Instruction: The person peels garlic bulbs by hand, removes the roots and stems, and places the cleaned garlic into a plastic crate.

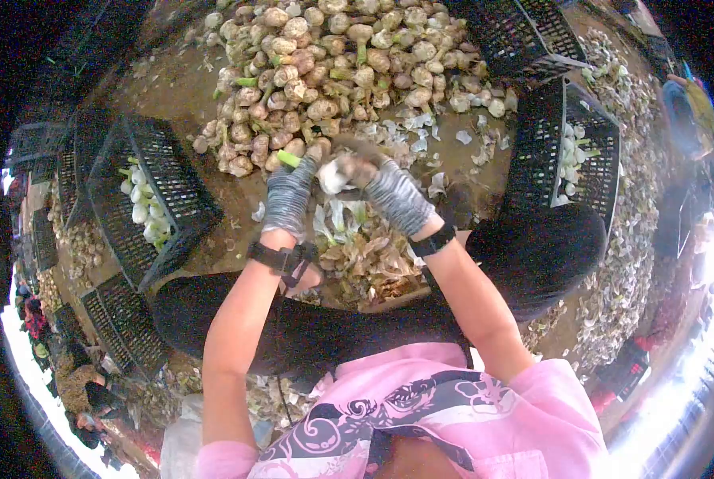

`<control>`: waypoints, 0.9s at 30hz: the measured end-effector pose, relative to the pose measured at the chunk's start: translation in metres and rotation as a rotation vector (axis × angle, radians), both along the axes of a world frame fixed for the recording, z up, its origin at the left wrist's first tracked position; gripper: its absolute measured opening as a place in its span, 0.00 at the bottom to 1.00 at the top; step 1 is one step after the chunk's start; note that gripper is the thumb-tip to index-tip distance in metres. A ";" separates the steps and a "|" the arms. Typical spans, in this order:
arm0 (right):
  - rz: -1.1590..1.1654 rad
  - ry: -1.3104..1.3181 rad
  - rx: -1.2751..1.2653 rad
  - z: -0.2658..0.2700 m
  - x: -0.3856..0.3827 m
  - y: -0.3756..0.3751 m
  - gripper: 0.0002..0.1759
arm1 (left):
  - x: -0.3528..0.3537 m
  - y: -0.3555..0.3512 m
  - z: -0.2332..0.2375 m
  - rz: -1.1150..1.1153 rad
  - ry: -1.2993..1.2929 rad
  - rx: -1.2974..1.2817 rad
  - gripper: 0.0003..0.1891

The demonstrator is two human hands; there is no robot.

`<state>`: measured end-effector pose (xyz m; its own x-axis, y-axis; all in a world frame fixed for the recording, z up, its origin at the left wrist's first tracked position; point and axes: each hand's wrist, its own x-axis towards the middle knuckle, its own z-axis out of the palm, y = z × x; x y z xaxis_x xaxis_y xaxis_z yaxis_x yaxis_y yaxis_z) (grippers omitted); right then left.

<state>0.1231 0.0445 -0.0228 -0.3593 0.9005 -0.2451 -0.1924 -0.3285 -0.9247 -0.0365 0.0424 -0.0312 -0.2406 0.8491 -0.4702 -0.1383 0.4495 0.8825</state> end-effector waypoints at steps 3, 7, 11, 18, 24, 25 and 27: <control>0.042 0.320 -0.414 -0.002 0.003 0.001 0.24 | 0.001 0.004 0.027 -0.099 0.077 -0.223 0.22; -0.060 0.813 -0.560 -0.007 0.027 0.008 0.20 | 0.009 0.002 0.043 -0.048 -0.113 -0.188 0.25; -0.083 0.756 -0.417 -0.003 0.031 0.006 0.22 | 0.017 -0.002 0.027 -0.176 -0.208 0.089 0.18; -0.100 -0.131 -0.021 -0.034 0.029 0.026 0.20 | -0.002 -0.009 -0.006 0.114 -0.820 -0.257 0.14; -0.500 -0.425 -0.072 -0.165 0.088 0.084 0.08 | -0.071 0.010 0.036 0.708 -0.775 0.030 0.10; -0.073 -1.124 0.105 -0.165 0.099 0.093 0.14 | -0.098 0.002 0.031 0.600 -0.753 0.268 0.12; 0.312 -1.891 0.346 -0.206 0.133 0.108 0.20 | -0.119 0.004 0.064 0.997 -0.515 0.429 0.16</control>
<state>0.2557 0.1527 -0.2290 -0.0179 0.9539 -0.2996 0.9879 0.0630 0.1417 -0.1559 0.0469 0.0332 -0.7481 0.5068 -0.4284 -0.6383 -0.3730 0.6733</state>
